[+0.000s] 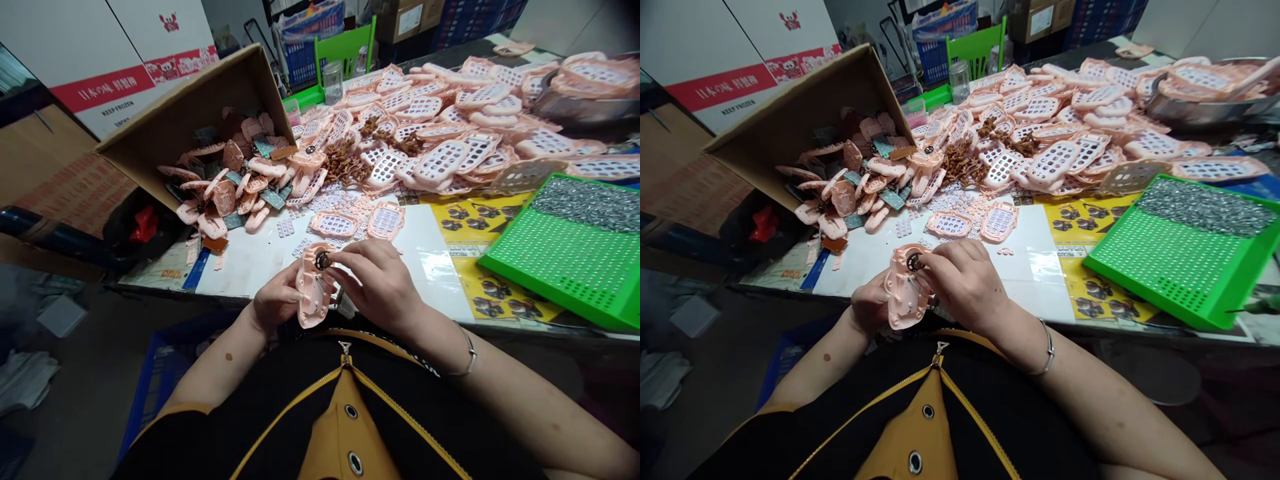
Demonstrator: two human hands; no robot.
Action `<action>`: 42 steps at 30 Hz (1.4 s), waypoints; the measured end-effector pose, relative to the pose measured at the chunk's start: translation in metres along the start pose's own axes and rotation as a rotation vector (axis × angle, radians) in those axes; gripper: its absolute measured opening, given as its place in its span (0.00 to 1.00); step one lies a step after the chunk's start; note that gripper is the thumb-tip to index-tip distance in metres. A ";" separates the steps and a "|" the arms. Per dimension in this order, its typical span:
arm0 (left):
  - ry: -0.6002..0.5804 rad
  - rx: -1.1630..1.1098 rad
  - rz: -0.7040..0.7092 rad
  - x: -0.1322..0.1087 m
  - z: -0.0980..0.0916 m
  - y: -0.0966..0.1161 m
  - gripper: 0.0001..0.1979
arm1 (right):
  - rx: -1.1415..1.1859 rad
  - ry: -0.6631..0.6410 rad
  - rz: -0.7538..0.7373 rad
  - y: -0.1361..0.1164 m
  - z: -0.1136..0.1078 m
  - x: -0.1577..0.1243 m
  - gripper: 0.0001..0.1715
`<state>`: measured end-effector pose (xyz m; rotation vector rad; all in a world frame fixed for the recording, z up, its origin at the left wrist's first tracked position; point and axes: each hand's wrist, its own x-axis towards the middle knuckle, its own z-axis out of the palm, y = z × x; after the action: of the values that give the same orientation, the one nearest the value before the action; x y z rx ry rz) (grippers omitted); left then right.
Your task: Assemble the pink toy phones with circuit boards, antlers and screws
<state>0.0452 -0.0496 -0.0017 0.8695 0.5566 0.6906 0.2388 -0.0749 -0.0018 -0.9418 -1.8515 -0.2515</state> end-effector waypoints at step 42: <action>0.168 0.270 -0.015 0.014 0.027 -0.004 0.17 | 0.705 -0.164 0.689 0.005 0.006 -0.014 0.10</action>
<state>0.0742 -0.0546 0.0069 1.0629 0.8191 0.6887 0.2411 -0.0749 -0.0174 -1.0291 -1.4659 0.8621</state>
